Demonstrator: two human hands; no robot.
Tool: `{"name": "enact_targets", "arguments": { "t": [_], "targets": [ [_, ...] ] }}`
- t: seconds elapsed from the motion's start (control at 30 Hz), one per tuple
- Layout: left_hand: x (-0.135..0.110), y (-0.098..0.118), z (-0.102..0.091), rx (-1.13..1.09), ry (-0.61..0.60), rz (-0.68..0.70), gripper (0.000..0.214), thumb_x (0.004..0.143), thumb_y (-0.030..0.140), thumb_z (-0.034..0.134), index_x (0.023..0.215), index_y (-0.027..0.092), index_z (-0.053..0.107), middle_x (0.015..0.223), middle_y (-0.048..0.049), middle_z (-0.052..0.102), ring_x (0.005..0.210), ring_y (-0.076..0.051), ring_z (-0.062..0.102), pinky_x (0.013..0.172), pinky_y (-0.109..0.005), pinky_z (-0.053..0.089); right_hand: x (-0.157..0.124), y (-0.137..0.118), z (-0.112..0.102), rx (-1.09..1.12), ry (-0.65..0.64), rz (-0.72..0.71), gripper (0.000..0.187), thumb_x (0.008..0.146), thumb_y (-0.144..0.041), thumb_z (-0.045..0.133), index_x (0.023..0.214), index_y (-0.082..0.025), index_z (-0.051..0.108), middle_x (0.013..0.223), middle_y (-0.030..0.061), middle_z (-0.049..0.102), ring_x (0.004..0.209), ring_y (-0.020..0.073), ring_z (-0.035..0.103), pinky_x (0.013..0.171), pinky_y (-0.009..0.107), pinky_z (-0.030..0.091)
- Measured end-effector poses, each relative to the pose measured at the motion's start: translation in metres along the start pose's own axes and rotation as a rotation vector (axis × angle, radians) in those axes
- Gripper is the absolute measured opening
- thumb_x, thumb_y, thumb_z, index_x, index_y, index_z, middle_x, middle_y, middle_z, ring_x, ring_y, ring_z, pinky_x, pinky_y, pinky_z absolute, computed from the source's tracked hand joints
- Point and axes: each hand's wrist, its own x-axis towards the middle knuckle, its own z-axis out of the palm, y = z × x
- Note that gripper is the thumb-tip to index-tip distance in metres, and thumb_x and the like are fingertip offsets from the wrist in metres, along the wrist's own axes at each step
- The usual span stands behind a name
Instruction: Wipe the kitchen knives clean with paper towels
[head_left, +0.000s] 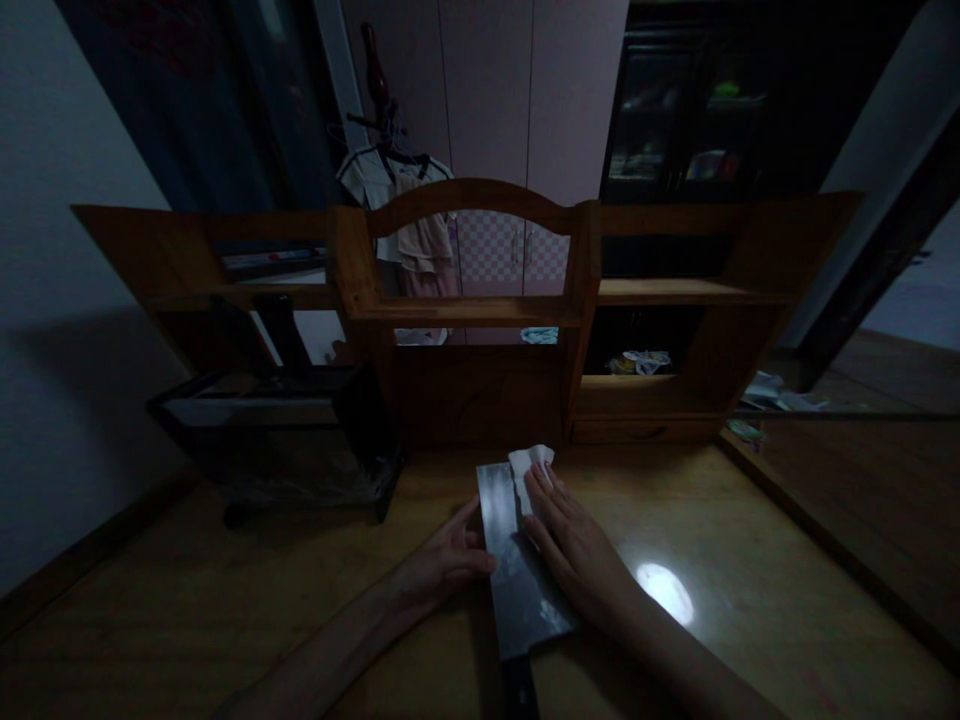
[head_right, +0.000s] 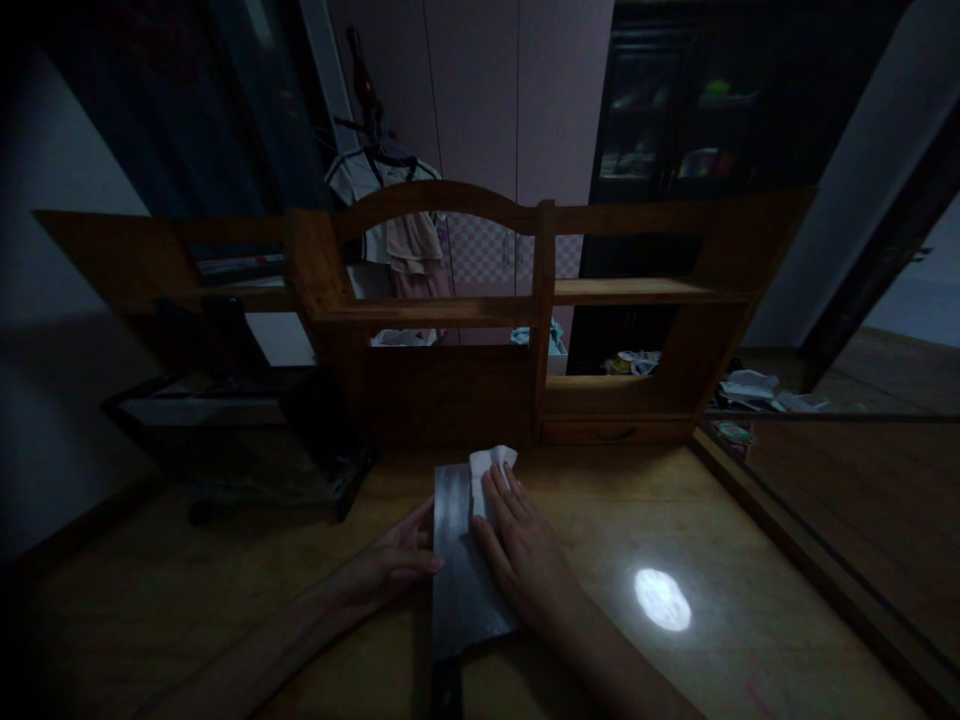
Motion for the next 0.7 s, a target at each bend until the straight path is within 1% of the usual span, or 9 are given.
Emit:
{"name": "enact_targets", "arguments": {
  "t": [0.1, 0.23, 0.43, 0.57, 0.7],
  "targets": [
    [0.0, 0.001, 0.001, 0.012, 0.002, -0.002, 0.087, 0.067, 0.003, 0.071, 0.143, 0.023, 0.033, 0.104, -0.0109, 0.068, 0.09, -0.023, 0.066, 0.085, -0.037, 0.049, 0.0, 0.002, 0.0, -0.006, 0.008, 0.024, 0.056, 0.1, -0.043, 0.032, 0.15, -0.022, 0.018, 0.156, 0.0036, 0.013, 0.143, 0.0209, 0.012, 0.117, 0.044, 0.021],
    [-0.001, 0.002, 0.001, 0.006, 0.01, -0.007, 0.087, 0.067, 0.003, 0.071, 0.143, 0.023, 0.034, 0.106, -0.0112, 0.068, 0.092, -0.023, 0.066, 0.085, -0.035, 0.049, -0.001, 0.001, 0.0, -0.061, 0.0, 0.002, 0.06, 0.099, -0.045, 0.034, 0.15, -0.02, 0.016, 0.156, 0.0045, 0.012, 0.144, 0.0206, 0.009, 0.117, 0.043, 0.021],
    [-0.001, 0.002, 0.001, 0.009, 0.021, -0.021, 0.088, 0.067, 0.002, 0.07, 0.143, 0.024, 0.033, 0.104, -0.0107, 0.068, 0.088, -0.021, 0.067, 0.078, -0.028, 0.05, -0.002, -0.001, -0.001, -0.12, -0.019, -0.032, 0.062, 0.098, -0.046, 0.035, 0.15, -0.019, 0.015, 0.156, 0.0052, 0.011, 0.144, 0.0218, 0.006, 0.117, 0.045, 0.02],
    [0.0, 0.002, 0.001, -0.005, 0.025, -0.033, 0.091, 0.065, 0.0, 0.07, 0.144, 0.024, 0.031, 0.105, -0.0109, 0.067, 0.087, -0.022, 0.067, 0.078, -0.03, 0.05, -0.004, -0.004, 0.0, -0.126, -0.061, -0.048, 0.062, 0.098, -0.046, 0.035, 0.15, -0.019, 0.016, 0.156, 0.0044, 0.012, 0.144, 0.0215, 0.006, 0.117, 0.045, 0.02],
    [0.001, -0.001, -0.003, -0.024, 0.027, -0.04, 0.09, 0.065, 0.0, 0.071, 0.143, 0.024, 0.033, 0.104, -0.01, 0.067, 0.09, -0.022, 0.066, 0.081, -0.032, 0.049, -0.007, -0.014, -0.002, -0.125, -0.11, -0.088, 0.06, 0.098, -0.046, 0.033, 0.15, -0.019, 0.018, 0.156, 0.0026, 0.011, 0.144, 0.0205, 0.008, 0.118, 0.042, 0.02]
  ]
}}
